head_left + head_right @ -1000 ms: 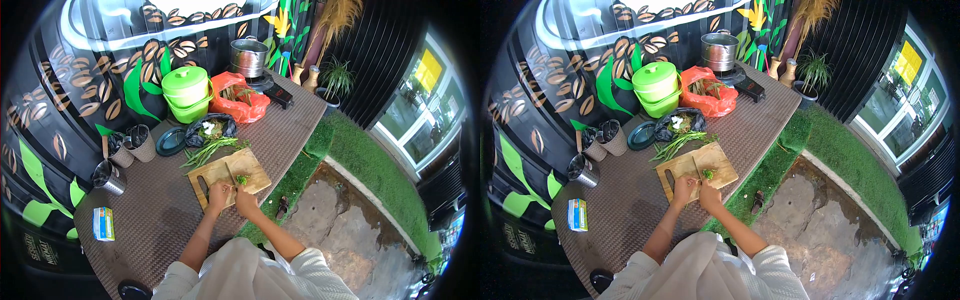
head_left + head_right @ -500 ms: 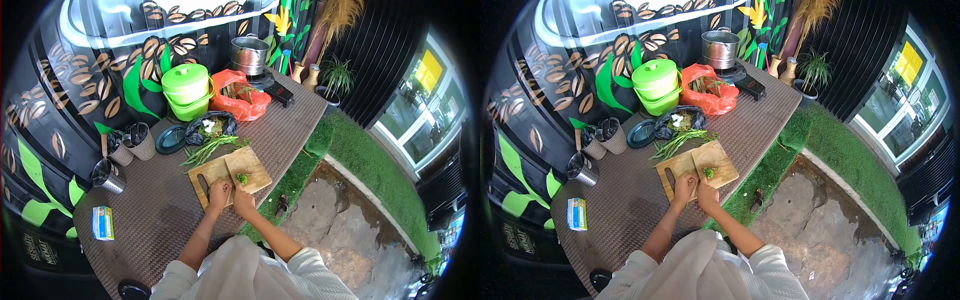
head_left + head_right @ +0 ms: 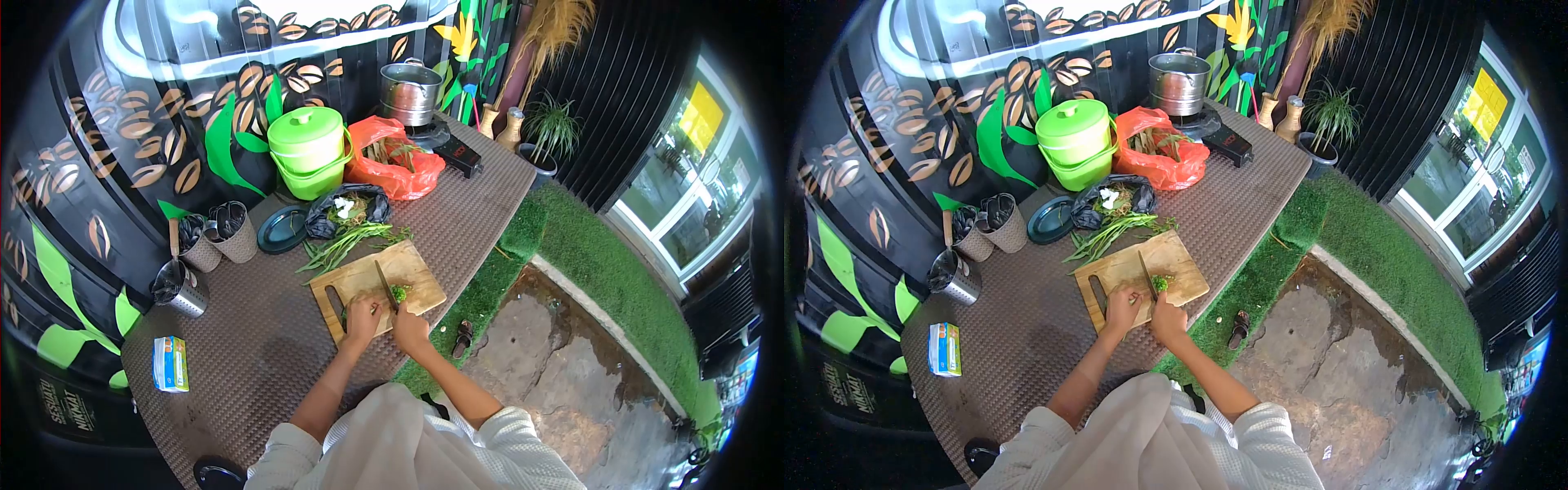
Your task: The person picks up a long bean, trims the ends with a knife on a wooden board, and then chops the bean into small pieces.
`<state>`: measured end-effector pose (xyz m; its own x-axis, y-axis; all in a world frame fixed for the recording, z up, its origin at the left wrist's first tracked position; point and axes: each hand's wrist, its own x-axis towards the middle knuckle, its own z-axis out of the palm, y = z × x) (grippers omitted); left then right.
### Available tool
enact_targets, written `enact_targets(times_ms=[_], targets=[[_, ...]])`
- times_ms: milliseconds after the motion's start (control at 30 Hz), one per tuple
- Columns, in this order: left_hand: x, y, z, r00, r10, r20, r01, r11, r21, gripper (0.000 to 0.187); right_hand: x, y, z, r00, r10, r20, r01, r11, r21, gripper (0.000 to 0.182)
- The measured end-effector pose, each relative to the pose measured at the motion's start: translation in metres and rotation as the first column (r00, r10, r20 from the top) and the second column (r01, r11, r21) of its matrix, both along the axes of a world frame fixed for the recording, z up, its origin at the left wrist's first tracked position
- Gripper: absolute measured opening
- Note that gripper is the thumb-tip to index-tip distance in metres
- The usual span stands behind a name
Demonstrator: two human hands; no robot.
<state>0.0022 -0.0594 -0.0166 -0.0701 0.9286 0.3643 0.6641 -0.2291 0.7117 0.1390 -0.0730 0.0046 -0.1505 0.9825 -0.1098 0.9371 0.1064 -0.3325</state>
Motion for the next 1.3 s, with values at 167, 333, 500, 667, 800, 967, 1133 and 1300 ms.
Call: enact_targets(times_ms=[167,333,500,667,800,967,1133,1300], targets=[[0.009,0.001,0.01,0.99,0.034,-0.138,-0.025,0.998,0.065,0.01,0.015,-0.004,0.014,0.97,-0.066,-0.235,0.053,0.997,-0.059,0.036],[0.005,0.006,0.004,0.996,-0.074,-0.045,0.073,0.997,-0.03,0.014,0.027,-0.015,0.004,0.947,-0.045,-0.318,0.041,0.999,-0.02,0.031],[-0.003,-0.003,0.011,0.994,-0.099,0.054,0.097,0.995,0.034,0.017,0.03,-0.035,0.005,0.911,-0.03,-0.41,0.07,0.994,0.082,0.031],[-0.009,-0.005,0.013,0.997,-0.068,-0.037,0.071,0.995,0.071,0.016,0.026,-0.042,0.022,0.94,-0.131,-0.316,0.101,0.989,-0.109,0.03],[-0.006,0.001,0.014,0.998,-0.057,-0.005,0.057,0.998,-0.036,0.013,0.029,-0.036,0.023,0.97,-0.026,-0.24,0.006,0.996,-0.084,0.03],[-0.003,0.003,0.005,0.998,-0.057,-0.028,0.058,0.998,0.027,0.012,0.03,-0.025,0.033,0.987,0.066,-0.147,-0.085,0.988,-0.129,0.03],[-0.003,0.001,-0.004,0.995,-0.047,-0.09,0.048,0.999,0.003,0.013,0.016,-0.04,0.021,0.994,0.01,-0.111,-0.023,0.993,-0.117,0.027],[-0.005,0.001,-0.006,0.988,-0.065,-0.14,0.065,0.998,-0.003,0.016,-0.002,-0.012,-0.003,0.992,-0.011,-0.13,-0.001,0.996,-0.088,0.03]])
